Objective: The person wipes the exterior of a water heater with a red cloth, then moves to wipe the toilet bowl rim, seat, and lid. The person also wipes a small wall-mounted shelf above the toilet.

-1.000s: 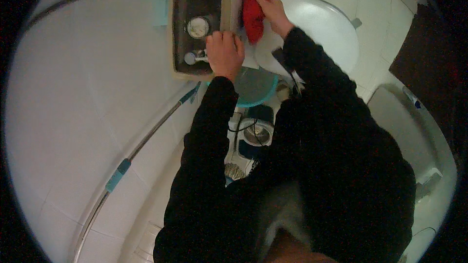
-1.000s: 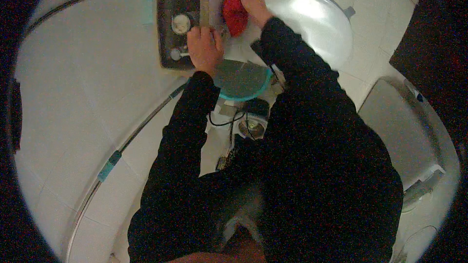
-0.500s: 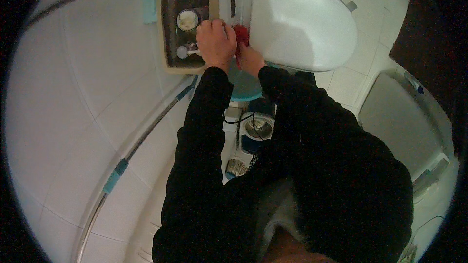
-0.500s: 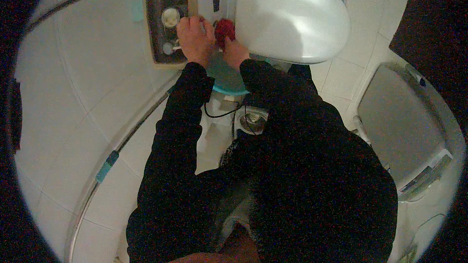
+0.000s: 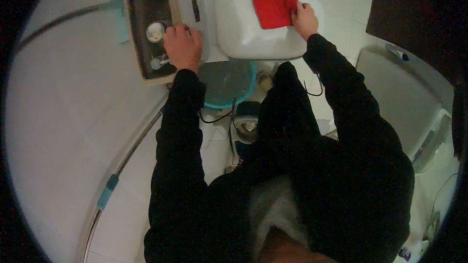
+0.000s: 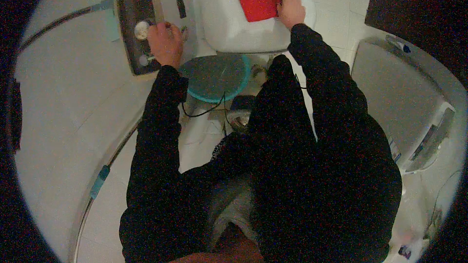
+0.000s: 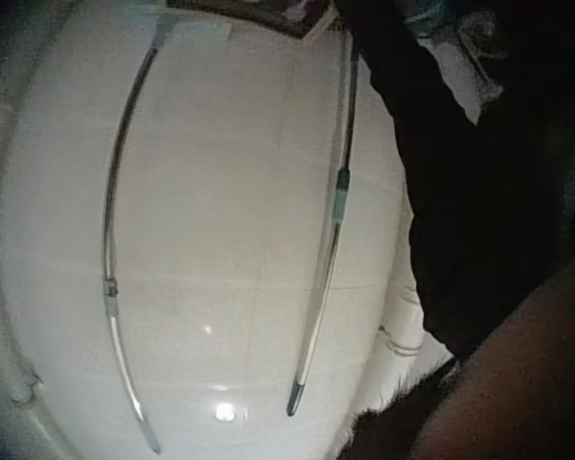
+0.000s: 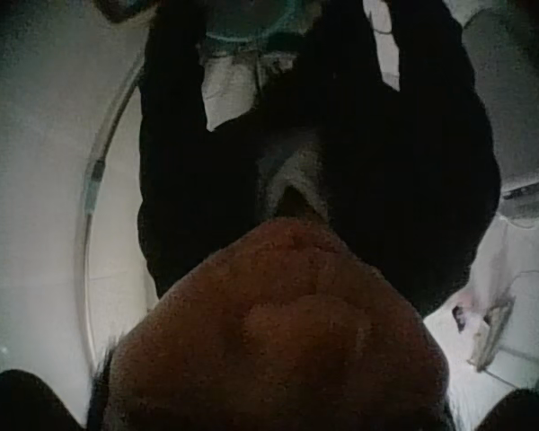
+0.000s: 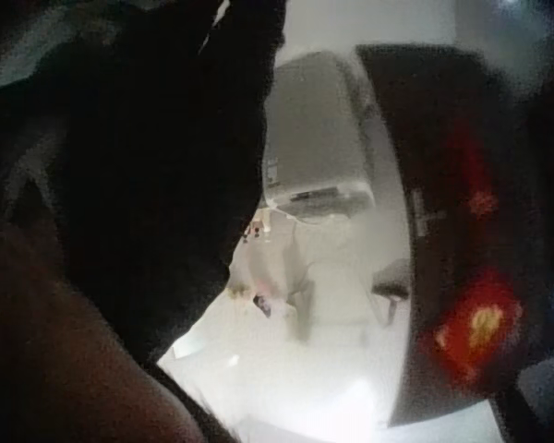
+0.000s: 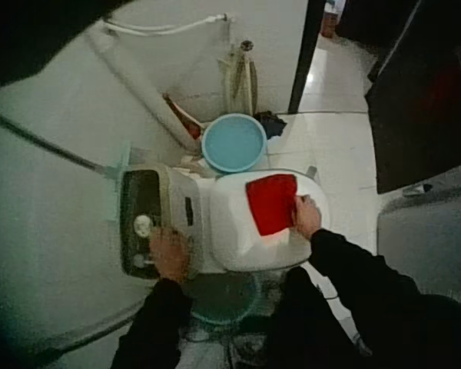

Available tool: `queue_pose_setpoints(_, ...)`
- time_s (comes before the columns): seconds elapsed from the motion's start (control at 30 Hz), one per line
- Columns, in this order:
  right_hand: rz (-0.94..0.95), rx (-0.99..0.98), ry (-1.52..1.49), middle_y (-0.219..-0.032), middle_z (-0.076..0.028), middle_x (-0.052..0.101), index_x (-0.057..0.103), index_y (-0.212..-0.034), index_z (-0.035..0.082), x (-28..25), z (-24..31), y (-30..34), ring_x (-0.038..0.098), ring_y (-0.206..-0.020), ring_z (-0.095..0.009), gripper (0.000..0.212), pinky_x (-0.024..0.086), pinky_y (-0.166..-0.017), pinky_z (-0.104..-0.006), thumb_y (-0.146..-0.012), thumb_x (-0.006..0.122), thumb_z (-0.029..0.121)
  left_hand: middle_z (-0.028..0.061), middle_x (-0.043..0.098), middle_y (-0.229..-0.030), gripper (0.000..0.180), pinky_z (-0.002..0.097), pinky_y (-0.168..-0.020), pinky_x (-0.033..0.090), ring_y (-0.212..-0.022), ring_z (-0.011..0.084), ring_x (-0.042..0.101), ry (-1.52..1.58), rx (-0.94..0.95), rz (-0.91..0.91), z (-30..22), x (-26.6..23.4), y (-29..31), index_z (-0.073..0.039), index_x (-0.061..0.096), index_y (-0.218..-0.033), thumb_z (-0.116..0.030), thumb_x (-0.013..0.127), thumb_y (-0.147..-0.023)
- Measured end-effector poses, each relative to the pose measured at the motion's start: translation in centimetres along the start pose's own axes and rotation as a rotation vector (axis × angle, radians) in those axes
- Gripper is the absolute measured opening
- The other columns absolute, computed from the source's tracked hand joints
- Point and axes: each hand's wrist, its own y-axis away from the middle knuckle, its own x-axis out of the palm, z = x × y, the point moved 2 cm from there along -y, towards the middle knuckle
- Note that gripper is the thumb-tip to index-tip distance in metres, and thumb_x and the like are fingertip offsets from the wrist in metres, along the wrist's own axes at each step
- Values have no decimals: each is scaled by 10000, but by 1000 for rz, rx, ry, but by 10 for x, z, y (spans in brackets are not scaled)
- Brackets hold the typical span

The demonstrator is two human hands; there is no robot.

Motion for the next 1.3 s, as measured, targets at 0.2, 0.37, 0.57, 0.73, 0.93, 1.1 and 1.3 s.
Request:
queue_pose_setpoints(0.2,-287,-173,-13,-1622,-192,258,369,-1551,250,-3,12,3,319,-1435,-463,813,316,-1031,-754,-872,676,577,143,566,-929,156,481,-767,471,-893,369,566,-9,9,0,6,0,-2,-74,637,-920,-219,663,-869)
queue_pose_setpoints(0.37,38,-422,195,-1665,-137,201,351,-1564,352,48,109,38,185,-1523,-396,798,213,-1117,-742,-878,645,637,142,565,-912,147,477,-744,468,-867,365,569,-51,30,-10,8,1,-4,-81,638,-906,-217,667,-861)
queue_pose_setpoints(0.57,59,-835,288,-1660,-74,243,365,-1550,396,61,134,-2,249,-1504,-366,698,246,-1101,-731,-925,599,600,142,560,-902,138,476,-722,464,-855,364,567,-58,45,-2,13,2,-8,-87,645,-901,-218,667,-862)
queue_pose_setpoints(0.73,-259,-398,239,-1634,-99,294,333,-1562,366,28,44,-83,287,-1480,-398,672,273,-1086,-730,-962,538,589,137,582,-899,134,477,-754,470,-872,368,582,-74,20,40,14,0,-9,-91,644,-941,-201,680,-873)
queue_pose_setpoints(0.93,-228,77,60,-1605,-194,298,358,-1552,336,15,-50,-37,369,-1391,-473,732,332,-1072,-661,-923,538,663,131,577,-894,121,478,-744,466,-865,370,578,-19,20,-6,19,0,-11,-95,632,-928,-197,676,-879)
queue_pose_setpoints(1.1,-280,-22,186,-1605,-172,326,406,-1533,281,32,17,-86,333,-1434,-458,712,284,-1086,-693,-934,512,651,136,574,-890,139,488,-734,465,-850,376,578,-39,19,11,26,3,-14,-95,634,-933,-219,676,-885)
queue_pose_setpoints(1.3,-125,-798,173,-1617,-118,323,435,-1523,332,81,147,-24,271,-1473,-429,643,247,-1100,-722,-929,600,514,99,559,-898,144,449,-702,474,-849,328,578,-162,54,8,32,8,-14,-114,634,-922,-245,671,-875)
